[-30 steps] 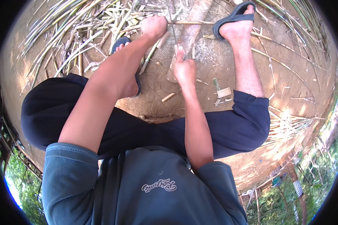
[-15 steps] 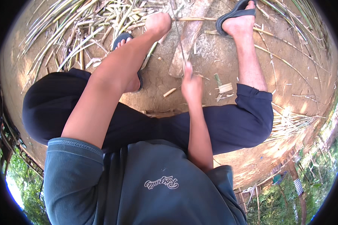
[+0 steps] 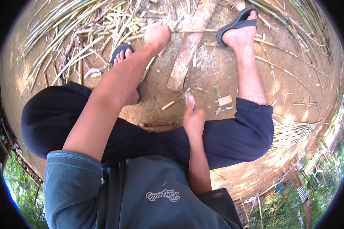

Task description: The person sits on the ground and uses a hand saw to cut long bamboo stalks into smaller pieces. They hold the stalks with their left hand and saw with their right hand, accumulating a pile of cut bamboo segments on the ground.

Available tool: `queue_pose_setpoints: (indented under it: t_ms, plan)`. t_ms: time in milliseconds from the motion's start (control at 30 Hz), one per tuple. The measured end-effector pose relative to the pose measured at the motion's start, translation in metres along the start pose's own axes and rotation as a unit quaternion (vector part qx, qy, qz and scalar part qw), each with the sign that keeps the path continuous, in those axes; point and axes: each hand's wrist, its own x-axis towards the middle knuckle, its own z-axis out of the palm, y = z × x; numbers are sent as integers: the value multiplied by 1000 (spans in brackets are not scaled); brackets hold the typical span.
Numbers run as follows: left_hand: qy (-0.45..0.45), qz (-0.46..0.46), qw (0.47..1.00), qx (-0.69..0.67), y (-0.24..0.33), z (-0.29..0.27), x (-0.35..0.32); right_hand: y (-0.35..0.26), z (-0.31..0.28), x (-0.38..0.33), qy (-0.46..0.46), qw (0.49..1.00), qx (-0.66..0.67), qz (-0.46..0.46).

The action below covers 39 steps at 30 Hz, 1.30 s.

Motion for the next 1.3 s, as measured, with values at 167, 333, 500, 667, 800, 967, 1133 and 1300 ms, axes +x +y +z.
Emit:
queue_pose_setpoints:
  t_ms: [167,333,500,667,800,967,1133,1300]
  plan:
    - [-31,-36,999,22,-32,-24,-14,-50,58,98,-106,971,-131,172]
    - [-24,-11,1000,4,-19,-9,-10,-16,11,9,-56,993,-57,91]
    - [-1,-10,999,41,-45,-24,5,-24,40,47,-102,974,-130,155]
    - [-28,-2,999,27,-30,-19,7,-12,18,2,29,997,-56,52]
    - [-4,-34,999,39,-29,-15,0,-24,6,36,-58,986,-123,93]
    - [-14,-11,999,51,-24,-15,8,-10,11,41,-97,976,-85,177]
    - [-76,-38,996,41,-27,-26,13,-1,-2,12,-40,981,-118,150]
    - [-265,66,962,-28,-56,-23,53,-20,-31,8,-160,958,47,234]
